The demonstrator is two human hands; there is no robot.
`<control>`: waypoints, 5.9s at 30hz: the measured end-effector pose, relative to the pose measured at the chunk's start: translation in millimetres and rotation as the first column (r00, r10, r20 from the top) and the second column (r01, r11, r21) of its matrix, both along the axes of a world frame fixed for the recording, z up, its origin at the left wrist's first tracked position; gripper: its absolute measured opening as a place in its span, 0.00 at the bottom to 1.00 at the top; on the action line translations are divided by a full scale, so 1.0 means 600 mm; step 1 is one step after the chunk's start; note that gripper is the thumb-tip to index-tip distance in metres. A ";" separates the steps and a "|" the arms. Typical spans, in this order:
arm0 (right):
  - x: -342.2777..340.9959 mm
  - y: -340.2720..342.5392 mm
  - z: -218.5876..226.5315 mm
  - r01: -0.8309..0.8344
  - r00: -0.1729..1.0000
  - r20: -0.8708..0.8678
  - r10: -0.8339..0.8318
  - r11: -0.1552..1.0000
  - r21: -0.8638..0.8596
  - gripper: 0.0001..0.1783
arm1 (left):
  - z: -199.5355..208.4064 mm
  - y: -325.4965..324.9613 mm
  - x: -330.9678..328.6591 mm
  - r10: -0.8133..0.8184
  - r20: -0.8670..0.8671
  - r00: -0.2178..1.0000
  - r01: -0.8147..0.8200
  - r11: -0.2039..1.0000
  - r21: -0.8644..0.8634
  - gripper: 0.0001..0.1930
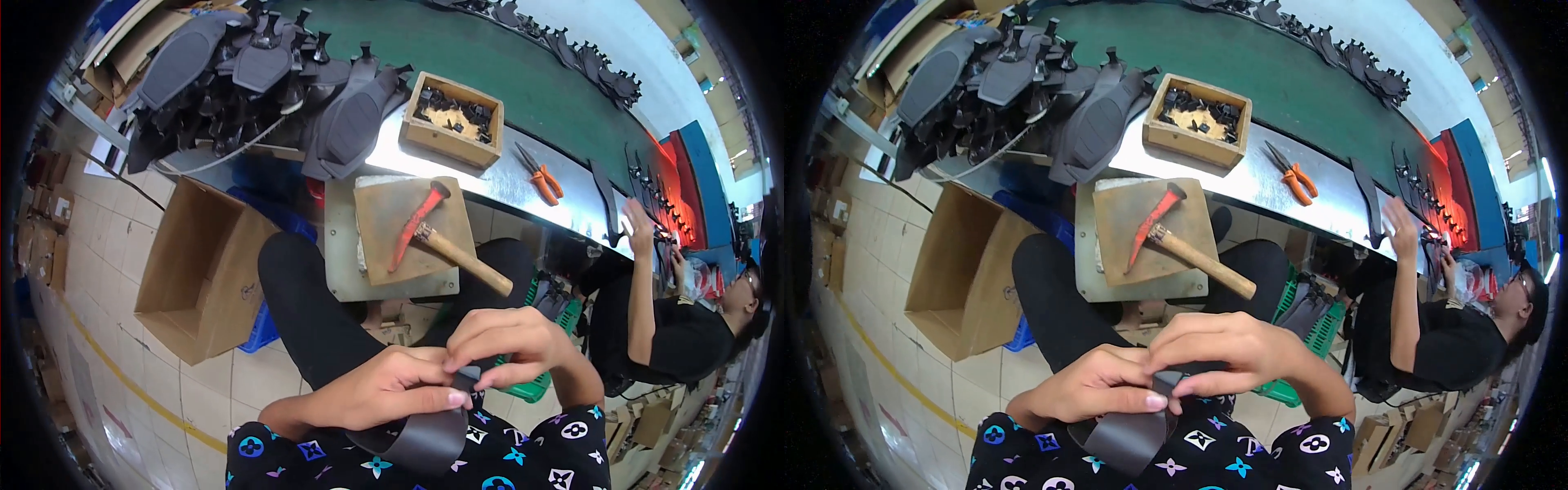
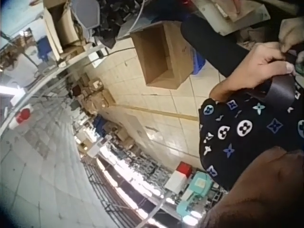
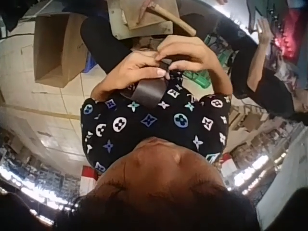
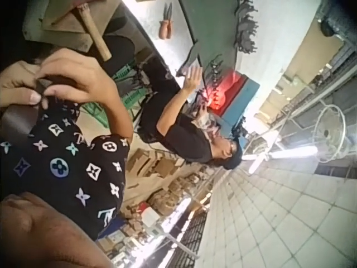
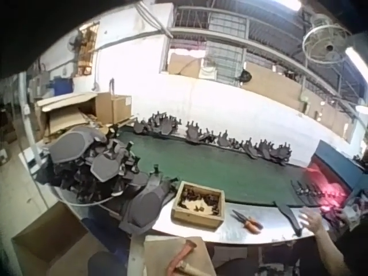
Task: Manually assemble and hammer components of a shoe sole at a manufacturing workstation.
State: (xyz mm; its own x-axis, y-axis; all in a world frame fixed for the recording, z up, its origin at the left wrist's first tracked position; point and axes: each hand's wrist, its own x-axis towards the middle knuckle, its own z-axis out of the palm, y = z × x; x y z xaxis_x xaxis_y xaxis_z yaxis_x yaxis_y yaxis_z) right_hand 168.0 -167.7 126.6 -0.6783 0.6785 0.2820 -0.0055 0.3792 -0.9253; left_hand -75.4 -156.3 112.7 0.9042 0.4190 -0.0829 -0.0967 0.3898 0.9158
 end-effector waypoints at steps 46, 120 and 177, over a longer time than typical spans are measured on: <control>0.082 -0.092 -0.252 0.874 0.157 0.534 -0.831 0.368 0.316 0.26 | -0.071 0.158 0.075 0.828 0.203 0.522 -0.771 0.357 0.527 0.32; -0.027 0.154 -0.116 0.550 0.622 0.313 -0.718 0.685 0.477 0.16 | -0.202 0.236 0.068 0.694 0.106 0.712 -0.519 0.418 0.746 0.16; -0.067 -0.043 -0.087 0.068 0.827 -0.425 -0.367 0.816 -0.574 0.28 | -0.022 -0.027 0.014 0.033 -0.101 0.994 -0.058 0.967 -0.249 0.17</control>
